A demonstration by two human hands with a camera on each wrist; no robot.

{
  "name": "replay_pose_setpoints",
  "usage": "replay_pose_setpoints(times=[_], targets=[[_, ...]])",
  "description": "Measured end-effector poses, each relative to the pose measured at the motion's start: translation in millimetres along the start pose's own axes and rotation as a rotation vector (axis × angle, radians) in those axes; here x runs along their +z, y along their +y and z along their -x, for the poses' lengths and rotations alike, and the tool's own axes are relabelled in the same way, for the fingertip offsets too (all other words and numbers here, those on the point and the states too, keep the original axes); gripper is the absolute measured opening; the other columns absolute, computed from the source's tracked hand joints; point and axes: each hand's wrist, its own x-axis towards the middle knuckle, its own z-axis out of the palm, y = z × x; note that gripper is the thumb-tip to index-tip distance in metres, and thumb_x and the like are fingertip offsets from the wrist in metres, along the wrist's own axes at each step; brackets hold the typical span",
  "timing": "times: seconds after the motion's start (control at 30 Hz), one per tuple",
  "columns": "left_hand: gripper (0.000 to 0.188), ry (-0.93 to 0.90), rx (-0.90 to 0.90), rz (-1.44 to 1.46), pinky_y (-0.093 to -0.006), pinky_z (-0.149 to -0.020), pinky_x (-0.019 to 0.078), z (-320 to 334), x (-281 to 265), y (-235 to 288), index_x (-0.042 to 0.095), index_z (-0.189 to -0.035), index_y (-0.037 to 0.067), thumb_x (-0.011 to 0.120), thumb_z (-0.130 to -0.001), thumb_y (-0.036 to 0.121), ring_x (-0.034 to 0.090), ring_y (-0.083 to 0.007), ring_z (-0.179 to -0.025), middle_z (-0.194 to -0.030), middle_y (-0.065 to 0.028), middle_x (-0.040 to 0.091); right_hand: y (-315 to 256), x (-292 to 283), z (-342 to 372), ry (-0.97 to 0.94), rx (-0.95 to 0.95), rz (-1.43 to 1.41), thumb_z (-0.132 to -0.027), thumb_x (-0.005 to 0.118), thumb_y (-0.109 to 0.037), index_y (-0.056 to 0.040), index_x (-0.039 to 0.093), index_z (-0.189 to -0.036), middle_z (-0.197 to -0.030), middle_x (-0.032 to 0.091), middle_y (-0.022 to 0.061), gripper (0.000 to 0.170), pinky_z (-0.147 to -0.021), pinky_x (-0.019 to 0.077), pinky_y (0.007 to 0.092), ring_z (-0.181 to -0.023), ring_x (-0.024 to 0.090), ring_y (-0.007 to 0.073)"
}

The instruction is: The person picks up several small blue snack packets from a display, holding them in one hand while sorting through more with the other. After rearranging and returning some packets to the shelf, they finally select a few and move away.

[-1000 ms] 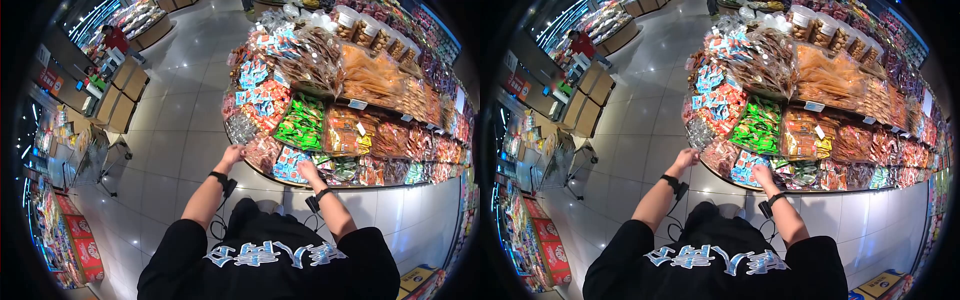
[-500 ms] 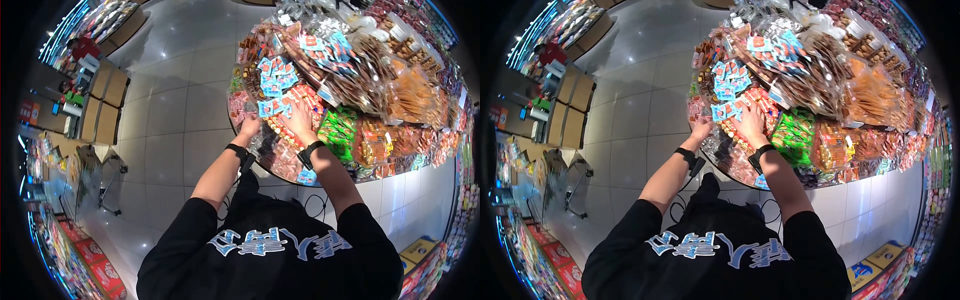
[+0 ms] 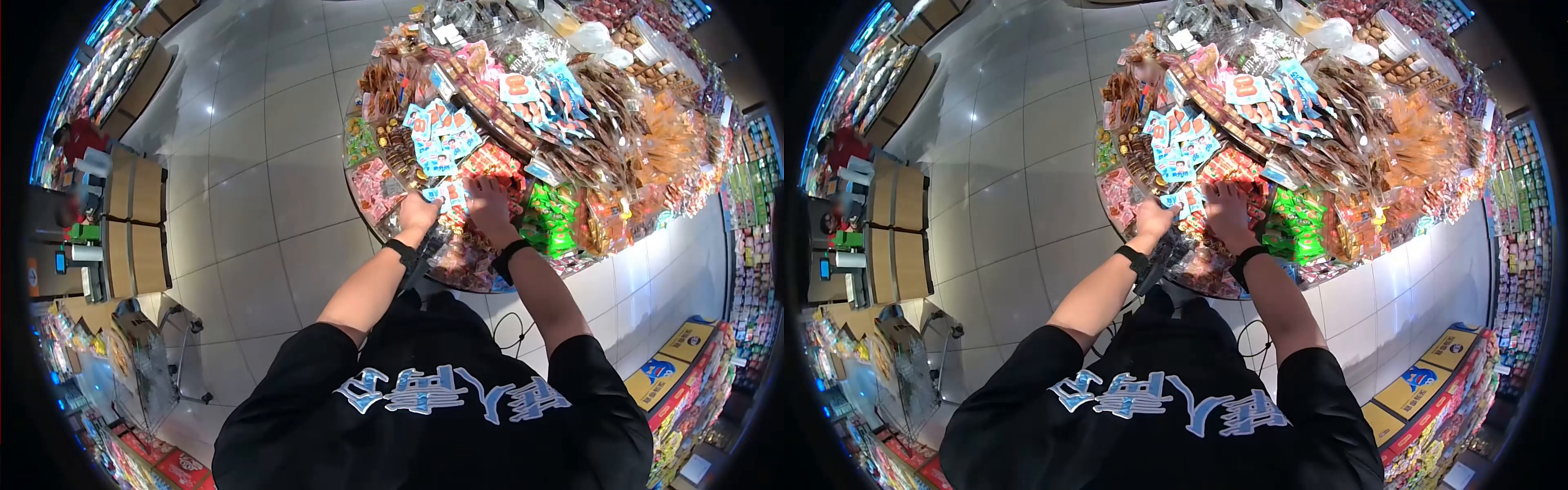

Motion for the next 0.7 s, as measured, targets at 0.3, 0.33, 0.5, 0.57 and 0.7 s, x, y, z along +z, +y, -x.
replay_pose_setpoints(times=[0.3,0.33,0.5,0.57,0.7], targets=[[0.023,-0.128,0.024,0.657,-0.0349,-0.068,0.0588,-37,59,-24,0.061,-0.101,-0.003,0.067,-0.087,0.015,0.069,-0.0238,-0.083,-0.087,-0.0121,0.067,31,1,-3,0.068,-0.055,-0.393,-0.076,0.065,-0.005,-0.01,0.059,-0.11,-0.1,0.06,0.0109,0.035,-0.084,0.0475,0.0435,-0.099,0.057,0.0342],[0.023,-0.166,-0.037,0.818,-0.0349,-0.069,0.0578,-23,52,-7,0.062,-0.101,-0.001,0.066,-0.089,0.017,0.069,-0.0248,-0.085,-0.085,-0.0116,0.066,30,-6,-5,0.11,-0.065,-0.48,-0.075,0.065,-0.003,-0.0101,0.06,-0.109,-0.1,0.061,0.0112,0.035,-0.085,0.0478,0.0435,-0.098,0.057,0.035],[0.028,-0.356,-0.127,1.232,-0.0378,-0.07,0.0614,-17,58,21,0.054,-0.112,0.002,0.052,-0.098,0.026,0.067,-0.025,-0.084,-0.098,-0.0119,0.061,21,-35,-9,0.046,0.022,-0.593,-0.077,0.062,0.0,-0.0123,0.062,-0.106,-0.101,0.062,0.0104,0.032,-0.083,0.0505,0.0427,-0.1,0.059,0.0341],[0.033,-0.429,-0.136,1.246,-0.0388,-0.075,0.0602,-10,54,34,0.05,-0.119,0.004,0.045,-0.101,0.031,0.066,-0.0247,-0.093,-0.106,-0.0109,0.061,28,-30,-8,0.042,0.01,-0.624,-0.077,0.061,0.002,-0.0114,0.061,-0.108,-0.101,0.062,0.0112,0.034,-0.084,0.0505,0.0428,-0.1,0.059,0.0347],[0.027,-0.345,-0.119,1.173,-0.0433,-0.08,0.0598,5,48,53,0.049,-0.12,0.005,0.045,-0.101,0.024,0.065,-0.0261,-0.098,-0.111,-0.0116,0.061,40,-31,-6,0.043,-0.104,-0.728,-0.076,0.059,0.002,-0.0132,0.06,-0.111,-0.107,0.061,0.0119,0.038,-0.086,0.0499,0.0447,-0.102,0.058,0.0369]])
